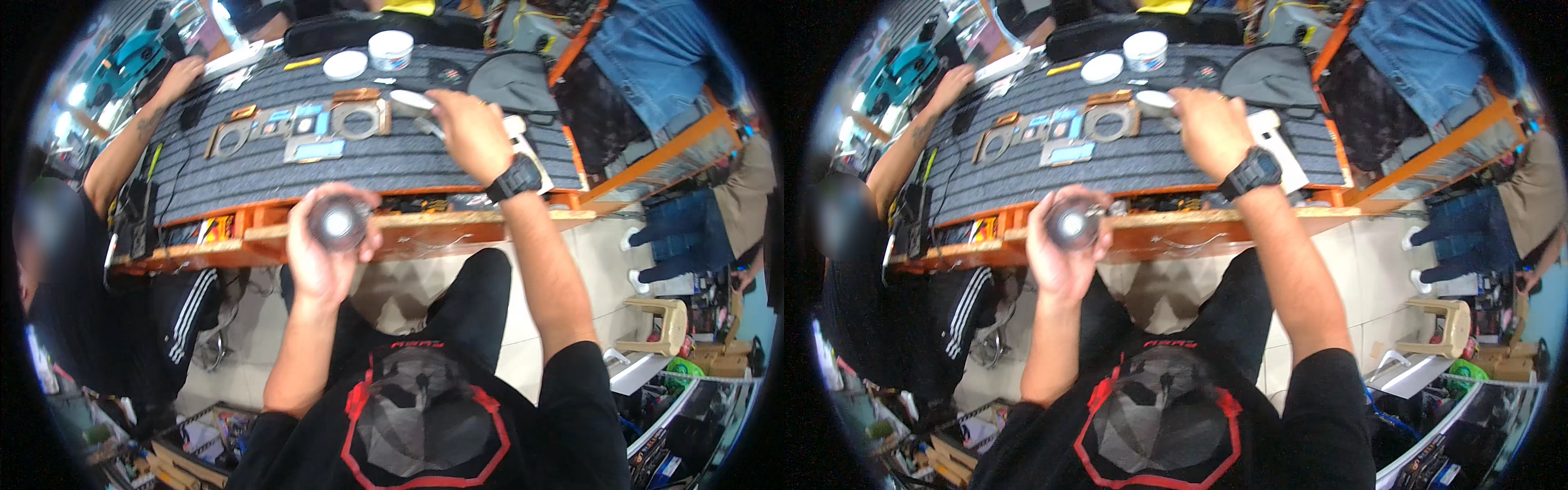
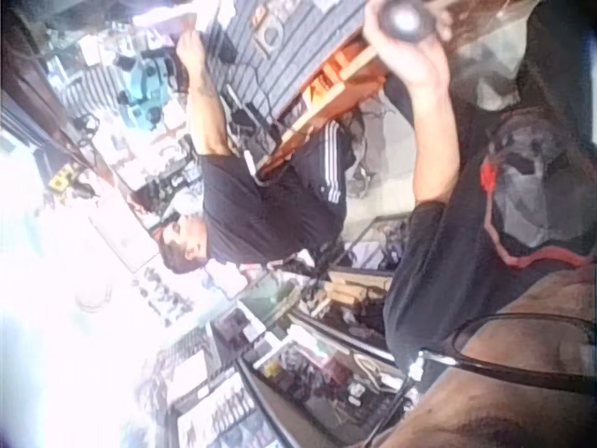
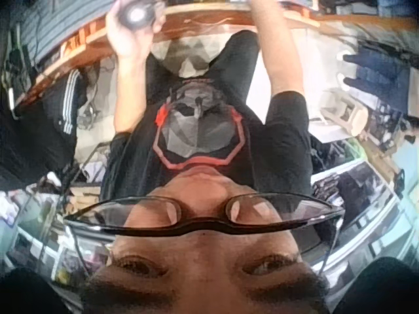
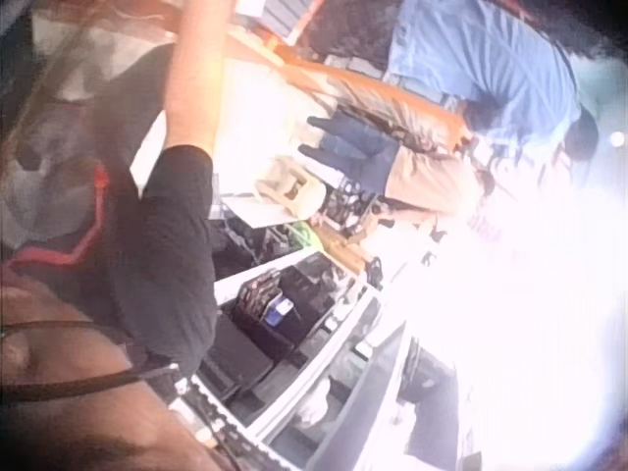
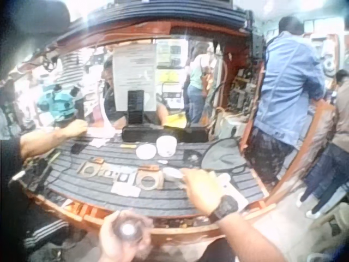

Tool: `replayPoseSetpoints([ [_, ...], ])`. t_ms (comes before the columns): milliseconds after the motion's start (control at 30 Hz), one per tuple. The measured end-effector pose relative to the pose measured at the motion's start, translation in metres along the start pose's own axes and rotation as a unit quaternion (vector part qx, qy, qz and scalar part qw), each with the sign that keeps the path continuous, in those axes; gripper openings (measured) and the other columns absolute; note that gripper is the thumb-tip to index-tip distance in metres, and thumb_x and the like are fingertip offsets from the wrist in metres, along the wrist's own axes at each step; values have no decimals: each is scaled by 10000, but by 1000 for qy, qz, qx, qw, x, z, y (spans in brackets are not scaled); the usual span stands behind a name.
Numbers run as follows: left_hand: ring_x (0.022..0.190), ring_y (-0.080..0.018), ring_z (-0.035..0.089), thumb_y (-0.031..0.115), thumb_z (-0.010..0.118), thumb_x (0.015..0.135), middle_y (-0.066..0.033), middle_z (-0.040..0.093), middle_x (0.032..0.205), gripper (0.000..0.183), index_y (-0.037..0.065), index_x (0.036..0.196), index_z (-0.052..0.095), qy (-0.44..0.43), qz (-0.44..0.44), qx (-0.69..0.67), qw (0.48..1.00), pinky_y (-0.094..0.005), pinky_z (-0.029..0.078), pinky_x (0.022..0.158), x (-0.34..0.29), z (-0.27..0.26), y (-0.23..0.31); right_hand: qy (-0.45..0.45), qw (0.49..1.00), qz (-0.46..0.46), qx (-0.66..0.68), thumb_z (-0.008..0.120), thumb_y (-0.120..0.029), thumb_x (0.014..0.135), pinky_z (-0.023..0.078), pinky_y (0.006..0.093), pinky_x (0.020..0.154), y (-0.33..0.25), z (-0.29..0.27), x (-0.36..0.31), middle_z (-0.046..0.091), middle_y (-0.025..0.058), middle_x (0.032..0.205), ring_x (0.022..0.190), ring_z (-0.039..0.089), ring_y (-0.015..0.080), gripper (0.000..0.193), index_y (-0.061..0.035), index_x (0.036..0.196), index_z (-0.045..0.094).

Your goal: The person cleans a small circular fan component using a brush, a hairdryer, and a cloth. They then place the fan on a workbench and apply lubricant to a motor assembly using a small bottle.

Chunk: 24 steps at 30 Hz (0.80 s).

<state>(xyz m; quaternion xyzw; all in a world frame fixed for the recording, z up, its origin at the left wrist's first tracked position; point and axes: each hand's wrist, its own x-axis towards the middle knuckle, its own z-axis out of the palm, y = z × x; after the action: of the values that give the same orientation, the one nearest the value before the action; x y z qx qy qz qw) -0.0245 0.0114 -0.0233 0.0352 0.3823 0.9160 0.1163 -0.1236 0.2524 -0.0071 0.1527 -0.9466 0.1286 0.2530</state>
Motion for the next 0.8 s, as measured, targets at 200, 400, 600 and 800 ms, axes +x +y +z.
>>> replayPoseSetpoints([
  [200,745,-208,598,399,347,1014,-124,617,917,433,35,1009,582,60,32,11,998,-313,466,523,2,-13,5,9,955,26,295,575,-52,948,490,403,788,-42,-41,-62,619,194,958,892,616,374,310,-26,1255,609],
  [400,703,-201,578,412,348,999,-119,609,863,439,40,983,580,41,5,27,999,-311,441,512,8,-5,-1,-11,968,94,233,610,-46,935,488,336,793,3,-67,-92,612,153,918,815,611,282,399,-40,1333,584],
  [600,700,-199,584,455,338,974,-125,611,863,486,30,991,575,-35,-5,46,998,-298,437,506,5,5,4,60,909,161,380,575,-76,973,475,267,832,42,-98,-77,661,114,989,900,618,157,346,-7,1311,609],
  [800,766,-205,585,411,318,973,-154,596,933,441,17,1016,511,-56,56,91,993,-304,475,601,-4,8,8,-62,949,-39,306,675,-16,857,438,307,675,-44,-111,-88,644,99,834,700,573,209,381,-15,1238,669],
])
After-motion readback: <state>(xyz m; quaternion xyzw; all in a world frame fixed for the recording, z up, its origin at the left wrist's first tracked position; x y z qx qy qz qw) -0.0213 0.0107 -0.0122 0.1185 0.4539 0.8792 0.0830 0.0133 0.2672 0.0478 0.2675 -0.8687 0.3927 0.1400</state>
